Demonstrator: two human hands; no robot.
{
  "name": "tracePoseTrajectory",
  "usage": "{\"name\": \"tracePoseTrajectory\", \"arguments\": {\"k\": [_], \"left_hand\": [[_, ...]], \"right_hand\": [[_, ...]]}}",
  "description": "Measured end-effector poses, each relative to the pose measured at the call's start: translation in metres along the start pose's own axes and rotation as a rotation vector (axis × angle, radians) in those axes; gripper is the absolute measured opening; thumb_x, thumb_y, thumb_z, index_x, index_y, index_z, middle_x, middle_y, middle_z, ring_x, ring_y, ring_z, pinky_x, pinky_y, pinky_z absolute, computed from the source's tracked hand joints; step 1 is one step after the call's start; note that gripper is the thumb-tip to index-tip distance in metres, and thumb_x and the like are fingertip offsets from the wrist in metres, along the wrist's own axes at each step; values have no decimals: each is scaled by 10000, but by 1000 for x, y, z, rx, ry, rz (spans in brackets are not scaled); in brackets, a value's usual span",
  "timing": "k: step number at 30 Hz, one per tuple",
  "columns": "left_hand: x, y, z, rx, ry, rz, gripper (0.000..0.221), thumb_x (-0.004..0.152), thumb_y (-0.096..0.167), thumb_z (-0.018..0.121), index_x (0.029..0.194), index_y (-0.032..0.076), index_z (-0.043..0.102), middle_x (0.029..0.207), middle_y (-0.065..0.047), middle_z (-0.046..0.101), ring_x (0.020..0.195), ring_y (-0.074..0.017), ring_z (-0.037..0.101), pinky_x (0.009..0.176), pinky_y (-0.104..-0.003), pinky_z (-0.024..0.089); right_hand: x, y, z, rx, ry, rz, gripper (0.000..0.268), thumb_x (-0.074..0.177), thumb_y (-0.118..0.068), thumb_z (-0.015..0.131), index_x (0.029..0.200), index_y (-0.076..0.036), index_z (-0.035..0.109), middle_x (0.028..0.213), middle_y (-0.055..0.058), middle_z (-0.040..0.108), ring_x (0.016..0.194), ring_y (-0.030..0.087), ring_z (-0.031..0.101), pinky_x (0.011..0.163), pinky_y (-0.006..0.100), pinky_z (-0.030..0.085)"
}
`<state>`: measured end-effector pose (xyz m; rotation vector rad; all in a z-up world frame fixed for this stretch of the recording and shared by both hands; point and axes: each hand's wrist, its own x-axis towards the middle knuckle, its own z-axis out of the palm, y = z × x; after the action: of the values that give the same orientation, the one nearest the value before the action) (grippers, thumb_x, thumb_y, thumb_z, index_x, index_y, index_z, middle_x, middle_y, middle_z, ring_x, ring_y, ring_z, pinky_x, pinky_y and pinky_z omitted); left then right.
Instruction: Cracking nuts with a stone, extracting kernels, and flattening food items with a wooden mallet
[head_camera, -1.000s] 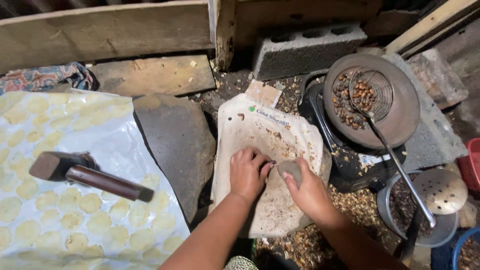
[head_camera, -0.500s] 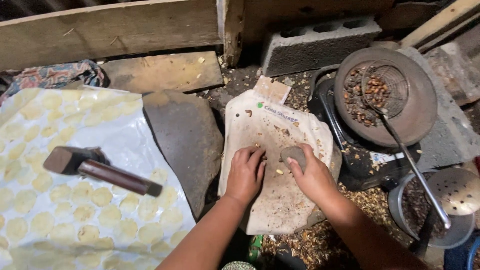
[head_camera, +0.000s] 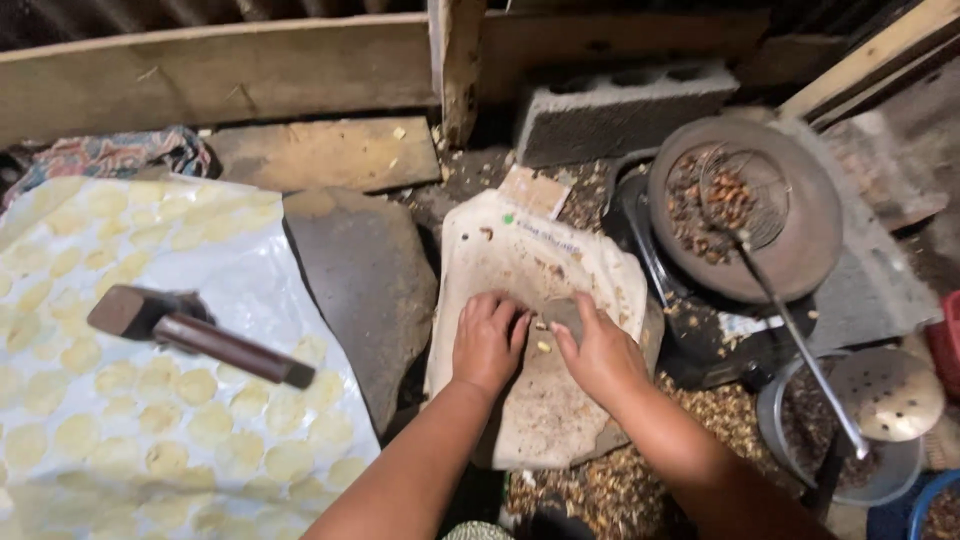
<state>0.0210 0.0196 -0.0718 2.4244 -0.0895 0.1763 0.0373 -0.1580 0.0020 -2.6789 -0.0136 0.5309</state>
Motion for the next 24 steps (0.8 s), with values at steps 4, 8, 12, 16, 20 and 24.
{"name": "tracePoseTrajectory", "arguments": {"k": [4, 8, 12, 16, 20, 24], "left_hand": [[0, 2, -1, -10, -24, -10, 160, 973, 349, 652, 1091, 248, 689, 1137, -44, 611, 1199, -277, 554, 1058, -424, 436], [6, -3, 5, -36, -21, -45, 133, 955, 364, 671, 1056, 283, 701, 1129, -18, 602, 1197, -263, 548, 1044, -415, 431], [5, -4, 13, 3, -81, -51, 124, 895, 404, 730, 992, 330, 703, 1104, 32, 569, 1177, -238, 515, 1042, -414, 404], [-5, 6, -13, 21, -91, 8, 415, 908, 318, 685, 1314, 268, 619, 1239, -58, 567, 1257, -289, 507, 1057, -446, 414], [-9, -6, -14, -27, -19, 40, 396, 923, 230, 655, 1312, 167, 605, 1229, -116, 568, 1268, -342, 506, 1077, -463, 421], [-11, -8, -10, -85, 40, 28, 209, 967, 243, 654, 1162, 168, 668, 1143, -84, 609, 1220, -317, 549, 1056, -447, 453]], "right_hand": [[-1, 2, 4, -339, 111, -225, 500, 982, -422, 530, 1399, -154, 464, 1047, 241, 682, 864, 462, 742, 764, 544, 611], [-22, 0, 3, -529, 131, -361, 473, 949, -417, 539, 1392, -262, 472, 1035, 113, 621, 844, 375, 755, 701, 483, 626], [-23, -15, -27, -246, 12, -124, 490, 972, -391, 528, 1437, -254, 454, 1082, 189, 656, 891, 441, 746, 744, 562, 618], [-23, -23, -11, -186, 212, -310, 529, 944, -360, 595, 1437, -208, 475, 1087, 208, 615, 871, 488, 720, 717, 587, 596], [-9, -16, -2, -284, 114, -350, 478, 943, -418, 578, 1396, -289, 496, 1129, 162, 617, 915, 465, 720, 760, 573, 603], [-4, -21, -14, -75, 4, -39, 520, 953, -417, 551, 1434, -252, 442, 1208, 230, 650, 1071, 485, 686, 904, 593, 547]]}}
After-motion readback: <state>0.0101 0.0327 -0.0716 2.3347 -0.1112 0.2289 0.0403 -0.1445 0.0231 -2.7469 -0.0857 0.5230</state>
